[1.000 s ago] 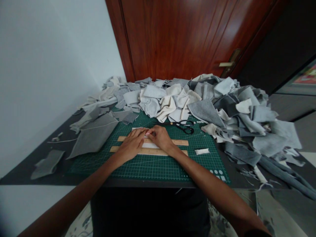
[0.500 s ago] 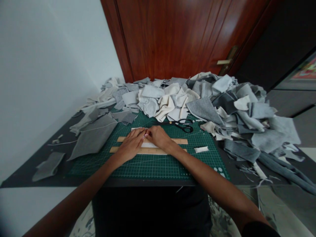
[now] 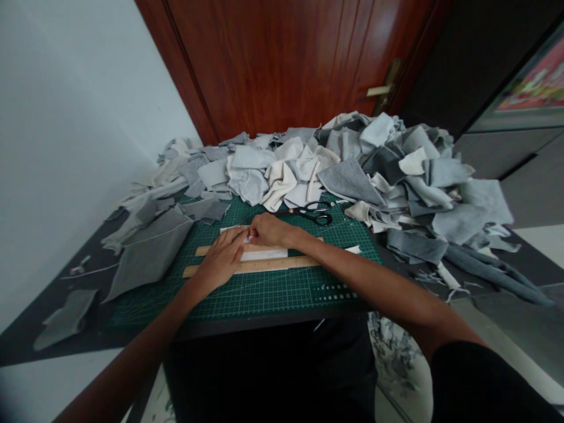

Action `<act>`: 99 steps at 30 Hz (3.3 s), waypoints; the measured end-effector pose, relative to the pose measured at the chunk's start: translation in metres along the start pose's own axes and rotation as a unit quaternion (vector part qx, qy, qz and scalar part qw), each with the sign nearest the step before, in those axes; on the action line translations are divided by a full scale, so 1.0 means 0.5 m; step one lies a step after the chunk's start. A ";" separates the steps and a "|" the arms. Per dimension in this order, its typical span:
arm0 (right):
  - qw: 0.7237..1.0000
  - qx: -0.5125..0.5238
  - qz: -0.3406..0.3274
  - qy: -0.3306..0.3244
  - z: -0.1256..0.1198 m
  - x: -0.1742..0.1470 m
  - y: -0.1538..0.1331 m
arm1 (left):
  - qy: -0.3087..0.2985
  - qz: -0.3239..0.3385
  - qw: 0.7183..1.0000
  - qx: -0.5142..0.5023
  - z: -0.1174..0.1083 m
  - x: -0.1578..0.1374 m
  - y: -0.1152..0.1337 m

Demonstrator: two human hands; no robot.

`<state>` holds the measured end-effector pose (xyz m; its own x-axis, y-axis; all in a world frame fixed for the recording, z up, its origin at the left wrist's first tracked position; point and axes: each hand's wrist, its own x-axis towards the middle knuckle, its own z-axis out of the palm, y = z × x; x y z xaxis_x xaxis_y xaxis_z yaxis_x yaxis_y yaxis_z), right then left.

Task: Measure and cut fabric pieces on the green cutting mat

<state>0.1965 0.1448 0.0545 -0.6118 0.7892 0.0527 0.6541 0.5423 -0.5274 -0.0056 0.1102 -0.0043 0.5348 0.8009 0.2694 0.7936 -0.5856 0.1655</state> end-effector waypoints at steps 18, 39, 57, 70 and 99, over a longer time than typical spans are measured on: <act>0.999 0.015 0.024 -0.023 -0.059 -0.087 0.095 | 0.009 0.005 1.000 -0.013 0.003 -0.001 -0.001; 0.985 0.094 0.002 0.145 -0.029 -0.152 0.033 | -0.010 -0.007 0.999 0.050 0.000 -0.007 0.012; 0.996 0.011 0.009 0.092 0.046 -0.024 0.016 | -0.011 -0.009 0.998 0.060 -0.007 -0.006 0.024; 0.996 -0.063 0.001 0.055 0.016 -0.051 0.033 | -0.057 -0.046 0.995 0.068 -0.012 -0.005 0.032; 0.859 0.486 -0.051 0.151 0.112 0.035 -0.011 | -0.039 -0.045 0.996 0.073 -0.005 -0.010 0.035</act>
<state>0.1574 0.1395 0.0108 -0.4050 0.8699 0.2816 -0.1672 0.2323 -0.9582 0.0047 0.0956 -0.0005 0.4763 0.8599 0.1837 0.8697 -0.4914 0.0450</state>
